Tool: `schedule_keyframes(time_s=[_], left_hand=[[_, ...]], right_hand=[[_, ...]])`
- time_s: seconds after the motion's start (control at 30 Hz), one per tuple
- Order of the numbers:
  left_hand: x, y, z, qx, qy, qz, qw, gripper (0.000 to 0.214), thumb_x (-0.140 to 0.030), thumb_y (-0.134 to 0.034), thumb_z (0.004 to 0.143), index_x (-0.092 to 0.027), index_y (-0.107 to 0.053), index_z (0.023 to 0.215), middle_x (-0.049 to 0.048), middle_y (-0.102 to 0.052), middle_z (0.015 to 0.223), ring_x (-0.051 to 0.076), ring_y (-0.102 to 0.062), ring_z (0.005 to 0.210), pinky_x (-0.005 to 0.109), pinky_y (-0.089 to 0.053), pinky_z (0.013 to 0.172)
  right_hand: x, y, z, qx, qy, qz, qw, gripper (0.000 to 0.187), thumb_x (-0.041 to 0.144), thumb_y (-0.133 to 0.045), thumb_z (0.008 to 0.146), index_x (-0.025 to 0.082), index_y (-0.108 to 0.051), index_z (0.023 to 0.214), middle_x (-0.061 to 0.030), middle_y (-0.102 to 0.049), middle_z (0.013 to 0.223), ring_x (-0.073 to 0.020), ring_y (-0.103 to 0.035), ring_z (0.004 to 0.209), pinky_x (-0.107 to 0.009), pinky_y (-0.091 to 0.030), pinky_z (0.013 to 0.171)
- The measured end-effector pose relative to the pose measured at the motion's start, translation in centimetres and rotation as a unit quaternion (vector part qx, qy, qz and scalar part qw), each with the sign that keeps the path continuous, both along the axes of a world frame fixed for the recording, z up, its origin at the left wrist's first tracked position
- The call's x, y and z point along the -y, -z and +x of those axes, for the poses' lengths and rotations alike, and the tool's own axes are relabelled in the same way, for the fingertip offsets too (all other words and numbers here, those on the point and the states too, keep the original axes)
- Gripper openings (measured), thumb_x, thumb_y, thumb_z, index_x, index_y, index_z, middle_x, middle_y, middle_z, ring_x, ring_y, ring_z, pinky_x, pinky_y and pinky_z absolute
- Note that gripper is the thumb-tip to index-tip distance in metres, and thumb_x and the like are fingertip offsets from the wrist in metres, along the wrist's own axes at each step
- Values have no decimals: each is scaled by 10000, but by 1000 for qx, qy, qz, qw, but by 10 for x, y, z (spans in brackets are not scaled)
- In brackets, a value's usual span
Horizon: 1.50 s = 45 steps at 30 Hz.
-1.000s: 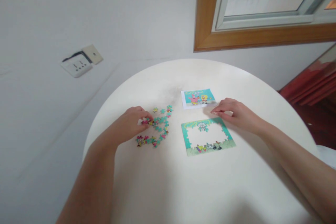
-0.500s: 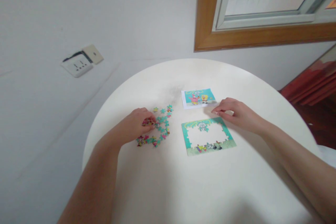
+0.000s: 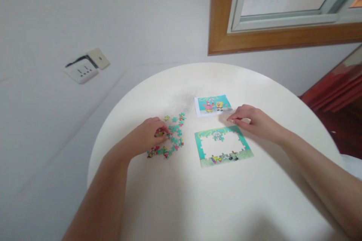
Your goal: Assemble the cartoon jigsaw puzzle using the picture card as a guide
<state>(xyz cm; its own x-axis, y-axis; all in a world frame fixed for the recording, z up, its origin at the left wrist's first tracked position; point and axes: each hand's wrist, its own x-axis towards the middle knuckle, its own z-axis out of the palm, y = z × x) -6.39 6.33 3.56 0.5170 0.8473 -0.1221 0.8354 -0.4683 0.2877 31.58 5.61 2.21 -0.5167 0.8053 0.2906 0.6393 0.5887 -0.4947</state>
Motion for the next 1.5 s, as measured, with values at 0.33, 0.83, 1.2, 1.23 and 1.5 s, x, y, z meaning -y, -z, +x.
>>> schedule_keyframes(time_s=[0.33,0.83,1.2,1.23,1.5], left_hand=[[1,-1,-1,21,-21,-18,999,285,-398,-540,809,-179,-665,942,61,-630,941,230,-587,873,335,-447,826],[2,0,2,7,-20,-29,999,279,-413,-543,807,-178,-673,884,66,-632,919,235,-589,843,336,-452,786],[4,0,2,6,-32,-35,999,243,-379,-545,809,-181,-665,886,62,-623,914,228,-578,831,342,-458,776],[4,0,3,8,-31,-34,999,234,-367,-547,803,-182,-664,888,62,-622,914,227,-577,828,340,-457,774],[8,-2,11,20,-32,-44,998,131,-250,-509,754,-194,-626,773,24,-617,800,183,-576,708,287,-438,671]], right_hand=[[-1,3,0,1,-1,13,1000,224,233,-500,889,225,-724,880,-56,-732,848,-211,-629,830,-363,-497,765],[-1,4,0,-12,-2,-1,1000,216,222,-509,883,210,-720,930,-53,-734,880,-200,-629,865,-362,-502,800],[0,1,-2,-8,3,-12,1000,227,229,-500,883,219,-724,917,-55,-732,879,-198,-636,860,-365,-499,795],[0,0,-2,-8,4,-12,1000,230,229,-498,882,218,-725,915,-56,-733,873,-200,-637,855,-365,-501,793],[-1,2,-3,-2,12,-10,1000,236,226,-492,891,221,-726,919,-50,-729,862,-196,-640,872,-357,-500,806]])
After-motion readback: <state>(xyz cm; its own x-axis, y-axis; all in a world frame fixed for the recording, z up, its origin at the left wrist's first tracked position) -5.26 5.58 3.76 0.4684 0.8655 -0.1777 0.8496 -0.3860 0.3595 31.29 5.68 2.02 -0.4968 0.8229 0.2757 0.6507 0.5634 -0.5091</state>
